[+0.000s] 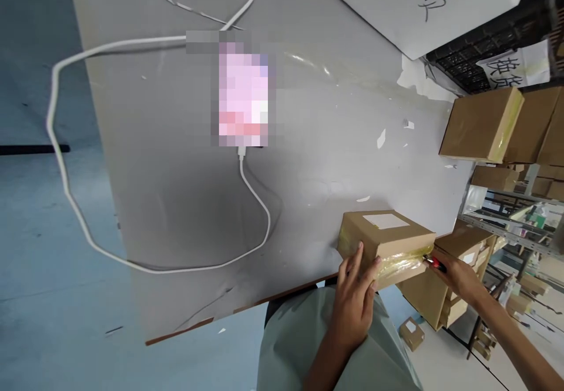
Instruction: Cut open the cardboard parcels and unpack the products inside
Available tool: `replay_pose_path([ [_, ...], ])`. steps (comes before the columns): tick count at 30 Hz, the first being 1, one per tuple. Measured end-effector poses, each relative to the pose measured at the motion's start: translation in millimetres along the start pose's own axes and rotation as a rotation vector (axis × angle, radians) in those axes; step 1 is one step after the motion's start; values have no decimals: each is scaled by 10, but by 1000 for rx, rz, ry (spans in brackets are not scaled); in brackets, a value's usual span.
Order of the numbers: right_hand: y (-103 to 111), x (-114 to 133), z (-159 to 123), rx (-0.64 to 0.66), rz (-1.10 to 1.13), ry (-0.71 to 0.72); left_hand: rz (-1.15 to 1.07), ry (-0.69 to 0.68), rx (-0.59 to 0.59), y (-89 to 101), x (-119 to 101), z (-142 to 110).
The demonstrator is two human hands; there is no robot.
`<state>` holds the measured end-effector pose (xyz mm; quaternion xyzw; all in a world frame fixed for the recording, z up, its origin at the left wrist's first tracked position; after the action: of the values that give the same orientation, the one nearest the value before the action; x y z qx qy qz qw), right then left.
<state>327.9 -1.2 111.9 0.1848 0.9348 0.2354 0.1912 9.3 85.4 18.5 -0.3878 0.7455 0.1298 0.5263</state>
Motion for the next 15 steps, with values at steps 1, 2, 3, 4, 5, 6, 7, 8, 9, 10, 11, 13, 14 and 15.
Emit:
replay_pose_path([
  [1, -6, 18, 19, 15, -7, 20, 0, 12, -6, 7, 1, 6],
  [2, -15, 35, 37, 31, -12, 35, 4, 24, -13, 15, 8, 10],
  [3, -20, 49, 53, 44, -13, 48, 11, 36, -21, 25, 20, 15],
  [4, -17, 66, 66, 51, -8, 62, 21, 44, -32, 39, 36, 22],
  [5, -3, 92, 78, 51, 6, 84, 32, 48, -46, 58, 54, 32],
  [6, 25, 123, 88, 42, 27, 115, 41, 48, -60, 79, 72, 48],
  [7, 63, 164, 97, 33, 53, 158, 46, 46, -72, 102, 91, 71],
  [8, 108, 207, 104, 26, 79, 210, 48, 45, -82, 125, 108, 101],
  [9, 141, 237, 115, 38, 92, 254, 46, 43, -87, 145, 119, 136],
  [10, 175, 256, 131, 54, 91, 294, 40, 57, -93, 163, 136, 173],
  [11, 213, 267, 154, 64, 81, 331, 30, 78, -98, 177, 151, 209],
  [13, 246, 254, 231, 101, 47, 387, 4, 126, -139, 215, 174, 265],
  [14, 241, 256, 278, 122, 47, 428, 12, 137, -158, 224, 176, 286],
  [15, 233, 245, 337, 127, 51, 460, 29, 135, -181, 232, 171, 301],
])
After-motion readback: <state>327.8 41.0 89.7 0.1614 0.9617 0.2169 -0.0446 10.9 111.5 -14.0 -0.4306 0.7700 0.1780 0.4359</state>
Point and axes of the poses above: each hand's wrist, its own z-axis towards the middle knuckle, its own y-axis out of the back of the hand, x = y × z, the point moved 10 cm from there along z, towards the middle knuckle, and after that the axes turned 3 degrees about -z, right-handed, at the moved point
